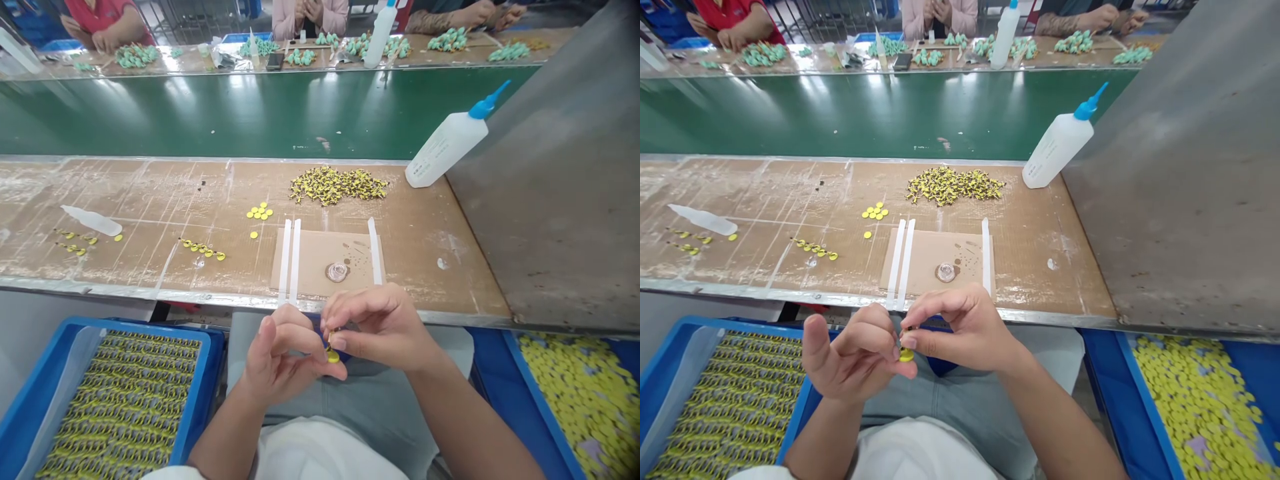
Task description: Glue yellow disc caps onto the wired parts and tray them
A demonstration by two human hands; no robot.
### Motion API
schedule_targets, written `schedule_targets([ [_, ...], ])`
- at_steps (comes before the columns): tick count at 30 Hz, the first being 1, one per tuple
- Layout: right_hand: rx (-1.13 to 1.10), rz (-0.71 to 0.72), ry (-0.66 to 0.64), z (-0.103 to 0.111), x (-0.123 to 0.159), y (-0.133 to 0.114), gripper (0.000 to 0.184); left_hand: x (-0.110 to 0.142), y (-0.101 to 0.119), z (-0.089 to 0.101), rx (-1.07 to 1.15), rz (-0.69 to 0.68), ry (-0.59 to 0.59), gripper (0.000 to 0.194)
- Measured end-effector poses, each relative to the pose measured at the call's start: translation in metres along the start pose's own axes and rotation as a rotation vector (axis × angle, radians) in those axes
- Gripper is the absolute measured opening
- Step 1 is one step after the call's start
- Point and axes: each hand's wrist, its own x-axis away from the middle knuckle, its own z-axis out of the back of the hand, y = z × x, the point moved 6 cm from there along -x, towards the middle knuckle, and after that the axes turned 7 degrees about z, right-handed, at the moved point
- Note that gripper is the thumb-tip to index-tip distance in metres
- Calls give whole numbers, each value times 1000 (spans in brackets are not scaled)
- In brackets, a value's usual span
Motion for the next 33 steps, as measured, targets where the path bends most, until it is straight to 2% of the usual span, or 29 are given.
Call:
schedule_targets([
  [3, 6, -16, -3, -1, 0, 1, 14, -2, 2, -1, -23, -31, -31, 111],
  [16, 17, -65, 18, 2, 1, 5, 10, -2, -7, -4, 30, 70, -28, 107],
  [21, 2, -77, 31, 3, 3, 8, 12, -1, -10, -4, 34, 64, -18, 105],
  [28, -102, -87, 37, 2, 4, 10, 14, -7, -2, 0, 17, -65, 101, 105],
  [33, -87, -16, 15, 0, 5, 5, 20, -1, -4, 3, 21, -16, 196, 101],
])
